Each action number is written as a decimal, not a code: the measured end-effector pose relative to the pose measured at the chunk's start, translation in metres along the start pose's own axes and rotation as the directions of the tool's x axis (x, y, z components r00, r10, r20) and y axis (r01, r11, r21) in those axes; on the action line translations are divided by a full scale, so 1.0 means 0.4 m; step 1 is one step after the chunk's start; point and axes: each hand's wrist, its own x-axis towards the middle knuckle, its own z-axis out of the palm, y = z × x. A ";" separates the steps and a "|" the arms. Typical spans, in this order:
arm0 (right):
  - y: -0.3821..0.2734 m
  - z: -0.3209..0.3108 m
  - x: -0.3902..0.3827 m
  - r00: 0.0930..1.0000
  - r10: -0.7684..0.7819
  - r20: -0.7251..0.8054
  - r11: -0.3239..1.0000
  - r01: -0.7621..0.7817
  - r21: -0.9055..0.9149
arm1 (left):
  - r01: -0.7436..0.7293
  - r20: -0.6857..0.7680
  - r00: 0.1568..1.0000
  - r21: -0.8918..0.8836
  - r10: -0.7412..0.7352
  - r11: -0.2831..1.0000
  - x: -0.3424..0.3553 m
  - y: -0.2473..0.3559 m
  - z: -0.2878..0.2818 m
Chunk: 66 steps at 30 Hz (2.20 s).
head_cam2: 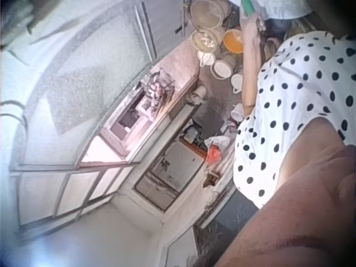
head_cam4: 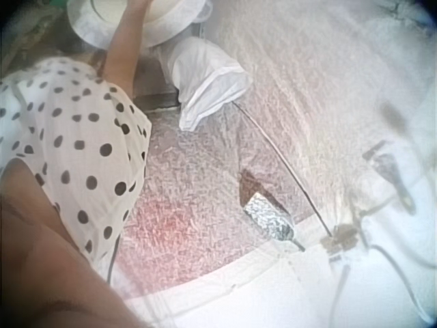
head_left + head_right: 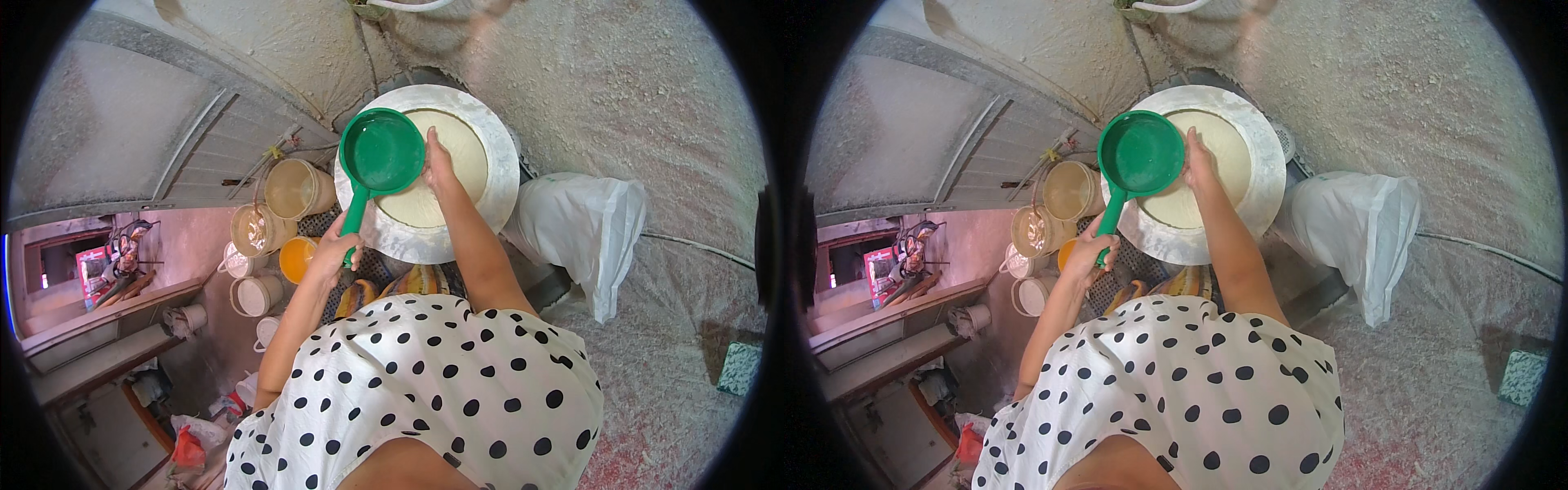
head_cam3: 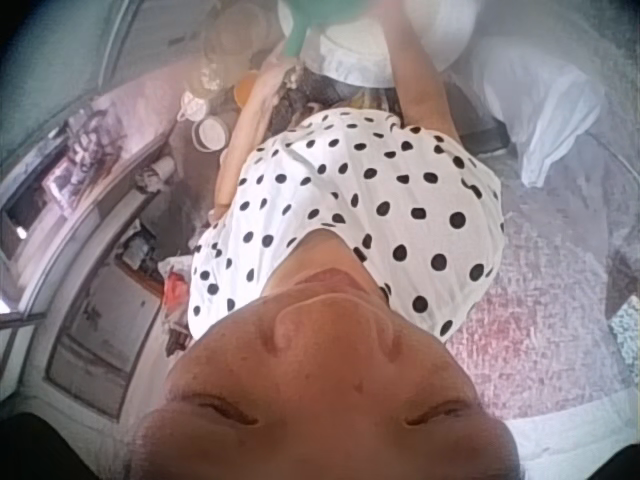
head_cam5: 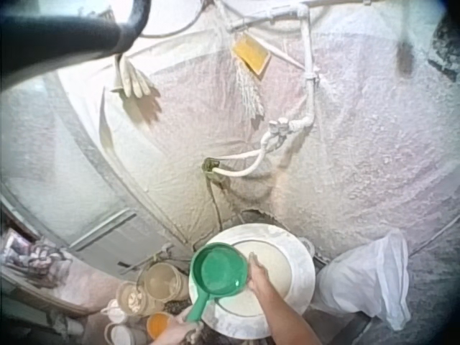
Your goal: The person adds white powder into a ceramic mold using a scoop and then pours water from a green pitcher to mix the material inside the mold.
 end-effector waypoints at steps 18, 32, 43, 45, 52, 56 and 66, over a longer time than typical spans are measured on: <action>0.040 -0.043 0.087 0.999 0.042 -0.011 0.987 -0.040 0.159 | -0.076 -0.004 0.997 0.075 0.077 0.994 0.000 0.013 0.025; -0.003 -0.007 0.066 0.999 -0.016 -0.051 0.959 0.029 0.282 | -0.065 -0.075 0.994 0.199 0.081 0.978 -0.019 0.018 0.046; -0.017 -0.029 0.175 0.994 -0.110 -0.010 0.765 0.090 0.638 | -0.070 -0.032 0.997 0.171 0.077 0.983 -0.061 0.013 0.046; -0.023 -0.026 0.182 0.994 -0.105 0.029 0.700 0.053 0.712 | -0.058 -0.026 0.998 0.135 0.062 0.989 -0.070 0.009 0.041; -0.039 0.009 0.222 0.999 -0.040 -0.032 0.622 0.049 0.782 | -0.032 -0.044 0.998 0.110 0.037 0.993 -0.123 0.018 0.051; -0.043 -0.005 0.246 0.990 -0.126 0.070 0.649 0.029 0.760 | -0.034 -0.039 0.999 0.078 0.037 0.996 -0.168 0.031 0.058; 0.015 -0.007 0.184 0.985 -0.135 0.106 0.827 0.053 0.560 | 0.027 -0.035 0.999 0.039 -0.025 0.999 -0.243 0.085 0.095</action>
